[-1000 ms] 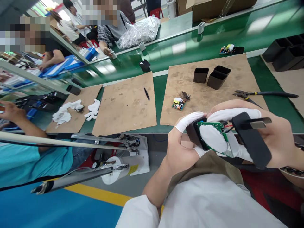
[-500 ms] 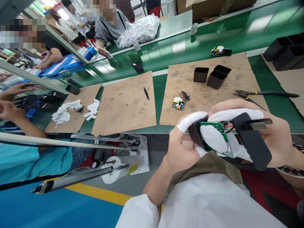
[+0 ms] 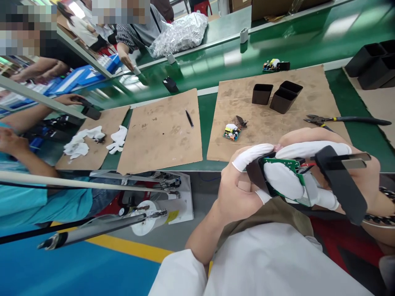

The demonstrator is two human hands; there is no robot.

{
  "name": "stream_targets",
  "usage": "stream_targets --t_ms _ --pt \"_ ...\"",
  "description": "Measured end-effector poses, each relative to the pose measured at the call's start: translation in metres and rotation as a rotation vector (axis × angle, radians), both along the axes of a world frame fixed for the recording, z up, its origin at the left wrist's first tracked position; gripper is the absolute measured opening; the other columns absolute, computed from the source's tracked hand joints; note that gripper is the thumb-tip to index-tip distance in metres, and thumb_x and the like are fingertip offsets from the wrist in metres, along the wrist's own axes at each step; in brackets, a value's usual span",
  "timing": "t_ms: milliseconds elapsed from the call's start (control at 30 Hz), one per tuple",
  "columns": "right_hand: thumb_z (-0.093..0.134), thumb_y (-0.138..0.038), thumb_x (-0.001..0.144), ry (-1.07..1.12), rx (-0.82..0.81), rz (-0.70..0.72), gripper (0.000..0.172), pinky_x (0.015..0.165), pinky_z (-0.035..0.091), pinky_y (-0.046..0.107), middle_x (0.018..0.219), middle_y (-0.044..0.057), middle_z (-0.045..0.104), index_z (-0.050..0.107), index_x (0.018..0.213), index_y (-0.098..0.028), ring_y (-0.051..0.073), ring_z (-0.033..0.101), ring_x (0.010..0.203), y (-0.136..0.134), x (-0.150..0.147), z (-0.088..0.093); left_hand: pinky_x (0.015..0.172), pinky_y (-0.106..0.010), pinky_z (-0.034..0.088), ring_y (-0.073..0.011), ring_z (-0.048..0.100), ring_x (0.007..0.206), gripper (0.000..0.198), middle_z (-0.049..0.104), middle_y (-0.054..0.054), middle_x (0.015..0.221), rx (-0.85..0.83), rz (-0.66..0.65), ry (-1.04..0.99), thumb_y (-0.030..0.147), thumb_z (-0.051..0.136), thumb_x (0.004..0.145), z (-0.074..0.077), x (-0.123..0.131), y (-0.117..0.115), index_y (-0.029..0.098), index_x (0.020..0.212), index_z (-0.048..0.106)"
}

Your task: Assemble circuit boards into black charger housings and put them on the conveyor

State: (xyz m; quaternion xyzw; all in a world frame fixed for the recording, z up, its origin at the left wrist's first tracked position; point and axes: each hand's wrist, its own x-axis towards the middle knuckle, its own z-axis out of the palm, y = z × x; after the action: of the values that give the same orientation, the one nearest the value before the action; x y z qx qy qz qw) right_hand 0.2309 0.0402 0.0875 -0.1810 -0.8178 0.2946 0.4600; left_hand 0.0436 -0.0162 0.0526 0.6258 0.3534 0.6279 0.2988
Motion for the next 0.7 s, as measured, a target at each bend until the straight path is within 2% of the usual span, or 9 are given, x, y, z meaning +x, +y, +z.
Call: stream_targets --t_ms 133,333,500,600,700 --pt "0.071 -0.040 0.096 -0.049 0.068 0.056 0.033 0.088 0.062 0.032 0.120 0.009 0.068 0.069 0.126 -0.025 0.021 0.071 0.104 0.007 -0.001 0.001 0.110 -0.038 0.059 -0.0269 0.073 0.123 0.060 0.074 -0.011 0.131 0.005 0.006 0.017 0.029 0.091 0.080 -0.005 -0.001 0.001 0.022 0.134 0.066" --pt "0.067 -0.038 0.097 -0.062 0.052 0.021 0.034 0.085 0.061 0.034 0.123 0.011 0.068 0.068 0.129 -0.025 0.024 0.072 0.103 0.003 0.002 -0.004 0.107 -0.038 0.061 -0.0259 0.073 0.122 0.058 0.074 -0.012 0.131 -0.016 0.007 -0.005 0.039 0.087 0.085 -0.013 -0.001 0.002 0.022 0.135 0.064" --pt "0.067 -0.032 0.096 -0.087 0.080 -0.005 0.035 0.087 0.061 0.032 0.124 0.012 0.068 0.067 0.130 -0.023 0.023 0.073 0.104 0.001 0.004 -0.006 0.104 -0.036 0.063 -0.0244 0.075 0.118 0.056 0.076 -0.010 0.127 -0.019 0.019 -0.053 0.041 0.087 0.084 -0.013 0.002 0.002 0.024 0.134 0.066" --pt "0.067 -0.031 0.096 -0.091 0.058 0.007 0.035 0.088 0.062 0.032 0.123 0.012 0.069 0.067 0.130 -0.023 0.023 0.073 0.105 0.001 0.005 -0.005 0.106 -0.035 0.062 -0.0244 0.075 0.119 0.058 0.076 -0.009 0.128 -0.025 0.005 -0.085 0.037 0.091 0.081 -0.011 0.004 0.000 0.025 0.133 0.068" --pt "0.068 -0.038 0.096 -0.061 -0.010 0.027 0.035 0.088 0.064 0.035 0.122 0.011 0.071 0.068 0.129 -0.025 0.025 0.075 0.104 0.001 0.010 -0.004 0.109 -0.036 0.060 -0.0258 0.074 0.121 0.066 0.075 -0.009 0.130 -0.041 -0.012 -0.092 0.036 0.095 0.076 -0.011 0.001 -0.002 0.025 0.135 0.068"
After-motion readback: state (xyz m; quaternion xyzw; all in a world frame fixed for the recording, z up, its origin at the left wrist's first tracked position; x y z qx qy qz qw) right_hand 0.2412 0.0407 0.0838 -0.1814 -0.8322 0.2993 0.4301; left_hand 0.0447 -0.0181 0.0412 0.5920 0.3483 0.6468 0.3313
